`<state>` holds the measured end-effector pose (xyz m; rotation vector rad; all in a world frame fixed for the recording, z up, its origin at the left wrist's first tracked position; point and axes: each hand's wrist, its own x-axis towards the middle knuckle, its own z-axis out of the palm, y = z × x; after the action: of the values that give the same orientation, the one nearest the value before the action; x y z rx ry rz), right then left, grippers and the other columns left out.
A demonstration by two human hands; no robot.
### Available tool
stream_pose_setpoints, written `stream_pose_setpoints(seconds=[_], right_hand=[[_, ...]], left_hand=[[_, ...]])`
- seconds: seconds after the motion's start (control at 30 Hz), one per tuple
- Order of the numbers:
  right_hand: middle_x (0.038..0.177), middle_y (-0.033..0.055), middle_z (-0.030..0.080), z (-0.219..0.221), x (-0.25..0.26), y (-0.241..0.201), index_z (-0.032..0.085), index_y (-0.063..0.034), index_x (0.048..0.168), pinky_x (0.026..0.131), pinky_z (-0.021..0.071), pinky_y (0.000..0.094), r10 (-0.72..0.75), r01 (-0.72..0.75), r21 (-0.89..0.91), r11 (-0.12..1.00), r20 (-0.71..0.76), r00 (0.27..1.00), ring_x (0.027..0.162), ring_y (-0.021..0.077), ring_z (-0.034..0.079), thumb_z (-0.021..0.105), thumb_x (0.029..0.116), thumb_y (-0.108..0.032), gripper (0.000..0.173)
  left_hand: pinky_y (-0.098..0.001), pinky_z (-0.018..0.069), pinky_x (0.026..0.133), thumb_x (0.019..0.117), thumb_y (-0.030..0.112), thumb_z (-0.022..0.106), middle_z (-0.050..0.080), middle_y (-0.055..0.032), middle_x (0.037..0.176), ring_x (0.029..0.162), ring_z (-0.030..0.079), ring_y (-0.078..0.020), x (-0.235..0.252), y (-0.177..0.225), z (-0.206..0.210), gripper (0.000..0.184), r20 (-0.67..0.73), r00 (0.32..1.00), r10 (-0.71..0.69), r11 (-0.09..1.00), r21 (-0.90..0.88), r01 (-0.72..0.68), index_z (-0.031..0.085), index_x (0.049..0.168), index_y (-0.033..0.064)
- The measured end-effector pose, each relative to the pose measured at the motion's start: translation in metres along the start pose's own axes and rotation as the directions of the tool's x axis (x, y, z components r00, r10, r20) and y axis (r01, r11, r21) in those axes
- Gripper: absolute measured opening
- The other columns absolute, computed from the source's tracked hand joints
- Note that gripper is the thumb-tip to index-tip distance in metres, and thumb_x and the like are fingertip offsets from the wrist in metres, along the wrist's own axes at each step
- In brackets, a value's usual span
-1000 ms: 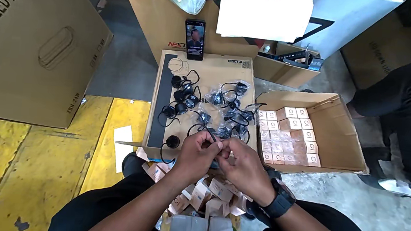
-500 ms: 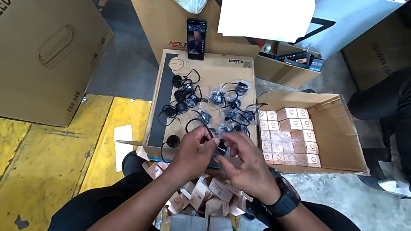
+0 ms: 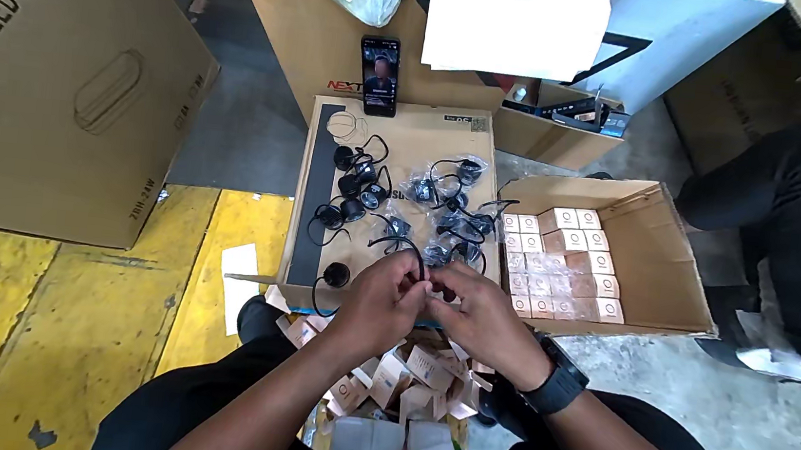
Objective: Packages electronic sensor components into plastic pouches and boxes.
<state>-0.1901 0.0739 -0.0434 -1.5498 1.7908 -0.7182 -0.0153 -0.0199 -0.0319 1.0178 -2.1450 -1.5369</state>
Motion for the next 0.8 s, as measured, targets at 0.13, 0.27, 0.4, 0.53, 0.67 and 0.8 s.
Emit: stream_pose_setpoints(seconds=[0.13, 0.27, 0.4, 0.53, 0.67, 0.8], right_hand=[[0.097, -0.0024, 0.068, 0.009, 0.000, 0.000, 0.073, -0.0158, 0.104, 0.078, 0.0558, 0.0354, 0.015, -0.017, 0.028, 0.999, 0.057, 0.998, 0.086, 0.0088, 0.065, 0.060, 0.0992, -0.036, 0.025], [0.092, 0.0011, 0.066, 0.005, 0.001, -0.002, 0.069, -0.0126, 0.093, 0.075, 0.0539, 0.0393, 0.016, -0.015, -0.015, 1.000, 0.083, 0.996, 0.084, 0.0133, 0.064, 0.055, 0.1012, -0.032, 0.025], [0.089, 0.0024, 0.068, -0.020, 0.009, 0.006, 0.071, -0.0116, 0.097, 0.074, 0.0571, 0.0445, 0.060, -0.062, -0.031, 0.998, -0.056, 0.997, 0.080, 0.0164, 0.066, 0.058, 0.1021, -0.031, 0.024], [0.086, 0.0067, 0.068, -0.065, 0.017, 0.015, 0.069, -0.0086, 0.102, 0.066, 0.0570, 0.0509, 0.103, -0.126, -0.074, 0.989, -0.264, 0.959, 0.073, 0.0216, 0.066, 0.062, 0.1021, -0.021, 0.014], [0.080, 0.0090, 0.067, -0.094, 0.017, 0.027, 0.067, -0.0085, 0.100, 0.062, 0.0536, 0.0565, 0.219, -0.294, -0.198, 0.935, -0.331, 0.918, 0.068, 0.0265, 0.065, 0.061, 0.1025, -0.018, 0.012], [0.075, 0.0123, 0.066, -0.102, 0.018, 0.046, 0.067, -0.0091, 0.092, 0.060, 0.0510, 0.0611, 0.360, -0.434, -0.350, 0.830, -0.257, 0.897, 0.069, 0.0333, 0.065, 0.062, 0.0993, -0.015, 0.010]], left_hand=[[-0.0246, 0.0573, 0.075, 0.0954, 0.018, 0.067, 0.070, 0.0014, 0.088, 0.079, 0.067, -0.0062, -0.002, 0.000, 0.003, 0.011, 0.036, 0.999, 0.021, 0.999, -0.049, -0.019, 0.069, 0.101, 0.0089], [-0.0242, 0.0580, 0.074, 0.0921, 0.014, 0.069, 0.070, 0.0009, 0.091, 0.080, 0.068, -0.0070, -0.001, 0.002, 0.003, 0.016, 0.028, 1.000, 0.014, 0.994, -0.106, -0.011, 0.067, 0.107, 0.0082], [-0.0260, 0.0587, 0.075, 0.0978, 0.021, 0.064, 0.071, 0.0032, 0.094, 0.081, 0.068, -0.0060, 0.002, 0.005, -0.010, 0.020, 0.022, 0.997, -0.075, 0.997, -0.009, 0.075, 0.068, 0.115, 0.0123], [-0.0495, 0.0556, 0.083, 0.0992, 0.028, 0.061, 0.070, -0.0059, 0.095, 0.092, 0.068, -0.0224, 0.001, 0.002, -0.023, 0.019, 0.250, 0.955, -0.160, 0.897, 0.441, 0.035, 0.069, 0.102, 0.0109], [-0.0625, 0.0468, 0.097, 0.0999, 0.038, 0.061, 0.068, -0.0187, 0.118, 0.117, 0.062, -0.0407, -0.006, -0.002, -0.009, 0.040, 0.493, 0.774, -0.398, 0.688, 0.718, -0.104, 0.064, 0.124, 0.0067], [-0.0615, 0.0466, 0.099, 0.0986, 0.038, 0.063, 0.066, -0.0200, 0.124, 0.120, 0.060, -0.0410, -0.008, -0.004, -0.001, 0.045, 0.490, 0.728, -0.480, 0.633, 0.768, -0.098, 0.059, 0.130, 0.0056]])
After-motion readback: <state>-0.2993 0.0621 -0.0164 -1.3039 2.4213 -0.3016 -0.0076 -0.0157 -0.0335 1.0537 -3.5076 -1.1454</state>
